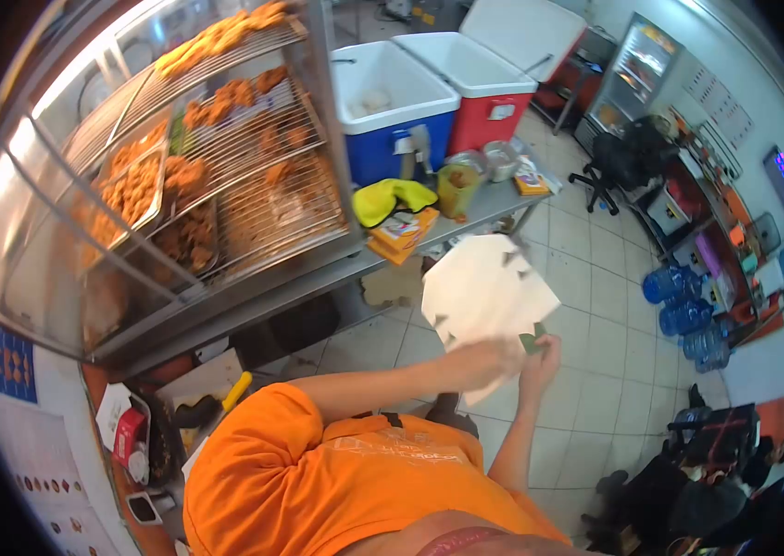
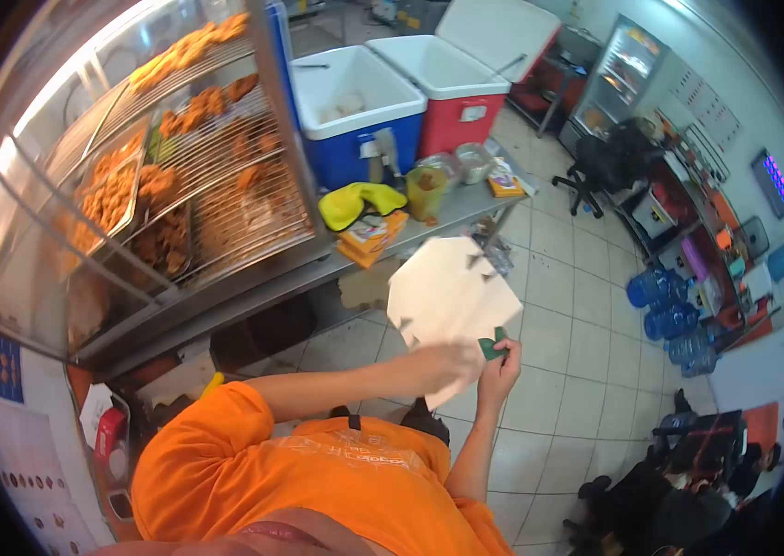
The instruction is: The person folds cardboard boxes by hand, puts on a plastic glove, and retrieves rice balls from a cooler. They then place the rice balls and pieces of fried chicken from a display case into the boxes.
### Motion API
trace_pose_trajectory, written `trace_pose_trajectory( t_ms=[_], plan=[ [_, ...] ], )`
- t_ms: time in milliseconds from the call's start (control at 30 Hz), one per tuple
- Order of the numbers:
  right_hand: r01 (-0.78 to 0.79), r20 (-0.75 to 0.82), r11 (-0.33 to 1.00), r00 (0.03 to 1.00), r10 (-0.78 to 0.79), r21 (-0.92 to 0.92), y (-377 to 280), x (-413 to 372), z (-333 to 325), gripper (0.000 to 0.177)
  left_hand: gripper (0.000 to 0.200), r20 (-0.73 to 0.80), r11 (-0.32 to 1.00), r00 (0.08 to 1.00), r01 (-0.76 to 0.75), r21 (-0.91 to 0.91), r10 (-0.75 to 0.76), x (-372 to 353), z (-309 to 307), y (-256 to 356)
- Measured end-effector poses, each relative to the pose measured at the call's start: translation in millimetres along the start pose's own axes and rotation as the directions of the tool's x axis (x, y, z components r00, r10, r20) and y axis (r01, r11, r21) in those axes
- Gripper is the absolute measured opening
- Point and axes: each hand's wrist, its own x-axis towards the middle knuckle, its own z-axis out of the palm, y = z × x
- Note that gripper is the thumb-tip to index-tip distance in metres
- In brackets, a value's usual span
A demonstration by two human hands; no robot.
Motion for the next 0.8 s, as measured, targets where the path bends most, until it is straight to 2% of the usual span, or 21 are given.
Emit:
trace_pose_trajectory(
  t_ms=[33, 67, 100, 133, 167, 200, 233, 267, 300, 333, 367, 400, 433, 467, 500, 533, 567, 633, 667, 700, 800],
  plan=[
    [0.046, 0.129, 0.999, 0.991, -0.048, 0.018, 0.3, 13.6, -16.5, 0.018, 0.044, -0.486, 1.000, 0.874, 0.002, 0.031, 0.013, 3.9, -13.5, 20.5],
    [-0.004, 0.245, 0.998, 0.969, 0.019, -0.062, -10.6, 27.4, -37.7, 0.020, 0.054, -0.533, 0.993, 0.840, -0.044, 0.113, 0.098, 29.6, -27.4, -1.1],
    [-0.018, 0.217, 0.998, 0.976, 0.031, -0.063, -23.1, 38.7, -56.1, 0.020, 0.061, -0.630, 0.991, 0.774, 0.023, 0.132, 0.066, 46.0, -50.5, 4.1],
    [0.031, 0.414, 0.999, 0.910, -0.015, -0.031, -36.0, 50.2, -73.0, 0.020, 0.067, -0.642, 0.956, 0.754, 0.070, 0.284, 0.136, 61.6, -77.0, 22.9],
    [0.069, 0.582, 0.998, 0.811, -0.058, 0.004, -44.3, 59.7, -91.0, 0.020, 0.068, -0.531, 0.964, 0.840, 0.039, 0.264, 0.111, 81.1, -89.0, 17.6],
    [0.046, 0.526, 0.999, 0.850, -0.031, -0.015, -50.9, 67.1, -106.1, 0.020, 0.069, -0.396, 0.971, 0.913, 0.001, 0.239, 0.097, 101.5, -95.0, 13.3],
    [0.053, 0.523, 0.998, 0.850, -0.060, 0.028, -57.4, 72.9, -118.1, 0.019, 0.065, -0.054, 0.987, 0.998, 0.024, 0.157, -0.016, 117.6, -98.3, 7.2],
    [0.068, 0.514, 0.996, 0.853, -0.092, 0.066, -60.3, 77.8, -131.0, 0.017, 0.063, 0.304, 0.991, 0.947, 0.068, 0.113, -0.099, 138.1, -99.5, 1.7],
    [0.057, 0.445, 0.998, 0.893, -0.067, 0.036, -55.4, 81.0, -144.7, 0.017, 0.063, 0.363, 0.994, 0.931, 0.001, 0.113, -0.042, 155.5, -84.3, 3.8],
    [0.003, 0.363, 0.988, 0.930, -0.060, 0.156, -44.0, 86.2, -154.0, 0.015, 0.057, 0.166, 0.957, 0.985, -0.099, 0.271, 0.054, 158.7, -61.2, 7.2],
    [-0.030, 0.296, 0.958, 0.954, -0.059, 0.287, -29.5, 91.2, -161.4, 0.014, 0.052, -0.044, 0.891, 0.983, -0.142, 0.430, 0.178, 159.6, -43.3, 11.6],
    [-0.075, 0.236, 0.900, 0.971, -0.032, 0.430, -10.7, 92.7, -169.7, 0.012, 0.052, -0.033, 0.888, 0.980, -0.165, 0.430, 0.198, 164.3, -29.7, 27.2],
    [-0.070, 0.236, 0.901, 0.971, -0.036, 0.428, 7.6, 90.5, -178.9, 0.012, 0.046, -0.143, 0.822, 0.931, -0.217, 0.526, 0.337, 165.6, -15.5, 50.4],
    [-0.093, 0.205, 0.794, 0.978, -0.040, 0.601, 24.1, 88.6, -189.2, 0.012, 0.044, -0.235, 0.741, 0.852, -0.233, 0.629, 0.468, 169.9, -7.5, 63.9],
    [-0.116, 0.182, 0.650, 0.983, -0.035, 0.751, 36.3, 90.0, -192.4, 0.013, 0.044, -0.245, 0.741, 0.856, -0.213, 0.637, 0.456, 176.1, -9.7, 62.0],
    [-0.128, 0.199, 0.637, 0.979, -0.040, 0.760, 29.1, 90.7, -190.4, 0.013, 0.044, -0.229, 0.793, 0.824, -0.363, 0.490, 0.518, 182.1, -14.6, 57.7],
    [-0.128, 0.127, 0.711, 0.990, 0.055, 0.691, 9.8, 90.5, -188.6, 0.014, 0.044, -0.217, 0.800, 0.784, -0.505, 0.323, 0.582, 188.2, -21.3, 52.7],
    [-0.152, 0.040, 0.763, 0.986, 0.163, 0.629, -13.2, 85.8, -189.8, 0.019, 0.037, -0.264, 0.828, 0.786, -0.507, 0.240, 0.558, 200.0, -11.4, 51.2],
    [0.021, 0.020, 0.937, 0.999, -0.030, 0.348, -18.6, 85.6, -192.3, 0.023, 0.031, -0.329, 0.839, 0.773, -0.511, 0.186, 0.543, 205.4, -2.7, 50.9],
    [0.212, 0.063, 0.977, 0.975, -0.213, 0.028, -20.2, 85.5, -193.9, 0.028, 0.025, -0.391, 0.847, 0.759, -0.517, 0.127, 0.521, 211.3, 5.7, 51.6],
    [0.024, 0.067, 1.000, 0.997, -0.024, 0.011, -14.9, 82.4, -190.9, 0.028, 0.020, -0.355, 0.903, 0.834, -0.422, 0.084, 0.423, 221.2, 23.3, 49.8]
  ],
)
